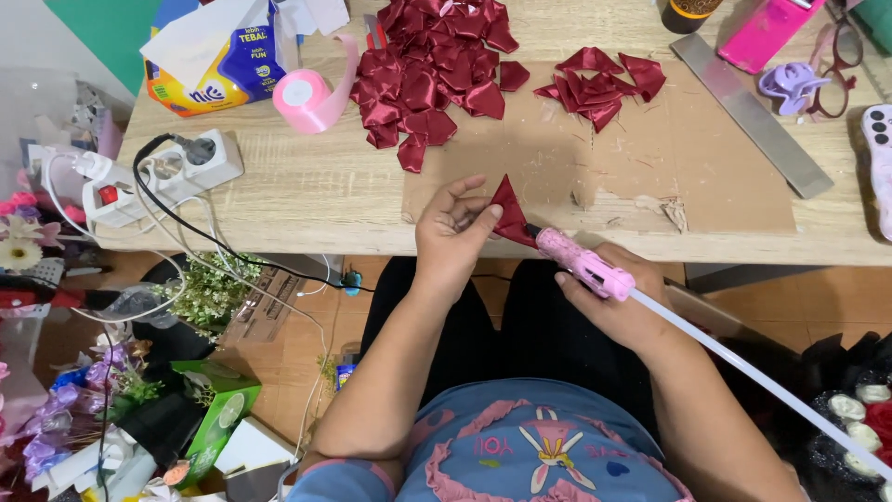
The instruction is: The person folds red satin pieces into petal shapes and secures them with a hot glue gun. They repeatedly pick up satin pieces, fold them, apply glue, and press the edges together to form individual petals, placing finished pieces on the table.
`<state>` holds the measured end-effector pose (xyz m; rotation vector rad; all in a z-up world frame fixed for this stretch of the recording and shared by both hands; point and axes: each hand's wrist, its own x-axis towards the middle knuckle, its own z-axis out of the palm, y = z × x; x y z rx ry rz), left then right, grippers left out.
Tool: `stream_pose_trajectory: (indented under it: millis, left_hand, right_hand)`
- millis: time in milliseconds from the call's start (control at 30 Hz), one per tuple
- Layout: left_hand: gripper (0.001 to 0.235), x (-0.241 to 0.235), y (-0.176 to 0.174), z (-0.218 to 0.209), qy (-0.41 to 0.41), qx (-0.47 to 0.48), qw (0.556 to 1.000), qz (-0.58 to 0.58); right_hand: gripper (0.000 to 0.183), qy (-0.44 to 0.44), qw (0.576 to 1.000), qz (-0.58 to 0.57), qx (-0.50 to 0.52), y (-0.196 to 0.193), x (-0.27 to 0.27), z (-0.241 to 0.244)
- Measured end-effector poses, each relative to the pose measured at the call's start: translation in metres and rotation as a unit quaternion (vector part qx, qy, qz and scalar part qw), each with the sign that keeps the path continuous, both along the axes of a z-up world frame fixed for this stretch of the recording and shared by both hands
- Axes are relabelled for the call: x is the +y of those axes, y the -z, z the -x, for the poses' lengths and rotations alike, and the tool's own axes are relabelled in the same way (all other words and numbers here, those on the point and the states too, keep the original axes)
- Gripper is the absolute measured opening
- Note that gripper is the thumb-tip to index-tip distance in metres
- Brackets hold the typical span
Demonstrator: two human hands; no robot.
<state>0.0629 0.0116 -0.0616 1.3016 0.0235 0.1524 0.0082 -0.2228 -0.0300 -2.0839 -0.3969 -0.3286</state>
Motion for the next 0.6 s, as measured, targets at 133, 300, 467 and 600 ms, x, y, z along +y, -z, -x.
stream_pose_trajectory:
  millis: [133,300,467,600]
  left_hand:
    - [0.043,-0.0041,-0.0023,0.0025,-0.004,-0.002,1.0,0.01]
    - [0.042,-0.0028,0.0006,0.0018,-0.012,-0.008,1.0,0.007]
    - [0.041,-0.0031,0.0002,0.0014,-0.01,-0.009,1.0,0.005]
    - [0.04,-0.0014,-0.0005,0.0019,-0.012,-0.015,1.0,0.0]
  right_hand:
    - [0.023,-0.008,0.999,0.021,-0.024,-0.0032,0.0023,-0.0007]
    - [0.022,-0.008,0.999,0.041,-0.036,0.0,0.0018,-0.0008]
    - [0.023,0.001,0.997,0.06,-0.046,-0.0009,0.0029,-0.0024]
    - [0.024,0.008,0.997,0.067,-0.042,-0.0012,0.0041,0.0004]
